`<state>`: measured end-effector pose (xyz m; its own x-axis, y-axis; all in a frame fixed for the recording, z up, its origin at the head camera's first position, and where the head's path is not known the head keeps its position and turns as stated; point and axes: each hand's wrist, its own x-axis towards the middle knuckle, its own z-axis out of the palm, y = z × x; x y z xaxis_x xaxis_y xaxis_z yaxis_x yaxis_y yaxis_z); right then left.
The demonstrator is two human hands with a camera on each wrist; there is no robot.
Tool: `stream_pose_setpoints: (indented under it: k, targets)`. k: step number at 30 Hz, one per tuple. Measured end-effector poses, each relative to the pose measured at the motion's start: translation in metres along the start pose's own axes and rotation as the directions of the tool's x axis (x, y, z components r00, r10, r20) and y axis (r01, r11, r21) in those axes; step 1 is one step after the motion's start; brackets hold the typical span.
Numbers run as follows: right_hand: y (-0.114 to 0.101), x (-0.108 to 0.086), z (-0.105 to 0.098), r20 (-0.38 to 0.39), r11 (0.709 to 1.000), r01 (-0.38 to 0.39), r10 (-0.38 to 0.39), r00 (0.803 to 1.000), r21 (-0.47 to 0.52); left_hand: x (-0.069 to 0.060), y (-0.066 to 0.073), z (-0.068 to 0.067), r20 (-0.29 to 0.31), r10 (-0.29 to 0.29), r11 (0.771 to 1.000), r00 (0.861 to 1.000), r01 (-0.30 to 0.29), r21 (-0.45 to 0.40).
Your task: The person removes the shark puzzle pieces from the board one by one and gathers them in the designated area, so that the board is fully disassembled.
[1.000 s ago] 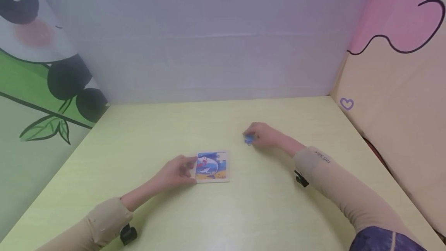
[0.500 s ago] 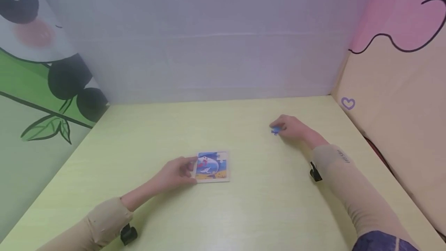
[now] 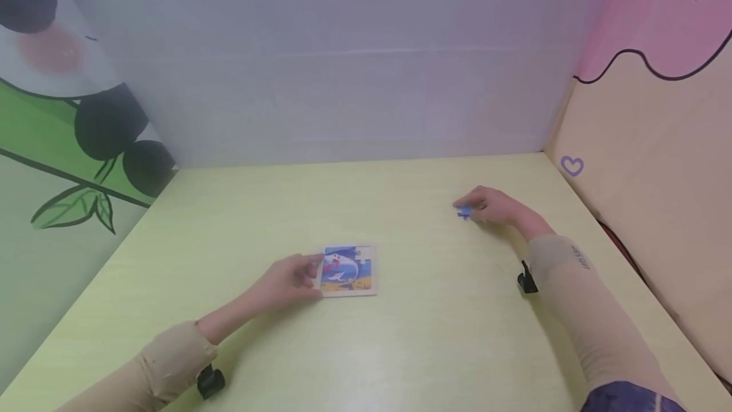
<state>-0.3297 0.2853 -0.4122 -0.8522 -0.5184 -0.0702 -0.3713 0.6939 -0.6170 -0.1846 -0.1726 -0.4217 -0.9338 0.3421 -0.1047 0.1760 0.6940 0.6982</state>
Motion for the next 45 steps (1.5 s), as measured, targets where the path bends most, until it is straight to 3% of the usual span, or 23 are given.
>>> stream_pose_setpoints:
  k: [21,29,37,45]
  targets:
    - [-0.001,0.004,-0.001,0.005,1.000,0.021,-0.021,1.000,-0.020,0.002,0.001,-0.002,-0.009,-0.016,1.000,1.000,0.016,-0.007]
    - [-0.009,0.000,-0.004,0.044,0.999,-0.049,0.049,0.998,0.004,0.002,0.002,0.001,0.006,-0.013,1.000,1.000,0.013,-0.025]
    - [-0.022,0.010,0.007,-0.053,0.999,0.028,-0.029,0.998,-0.033,0.002,0.001,0.002,0.000,-0.003,1.000,1.000,0.003,-0.025]
    - [-0.061,0.029,0.042,-0.128,0.995,0.098,-0.099,0.987,-0.011,0.002,0.002,0.002,0.004,0.005,1.000,1.000,-0.005,-0.030]
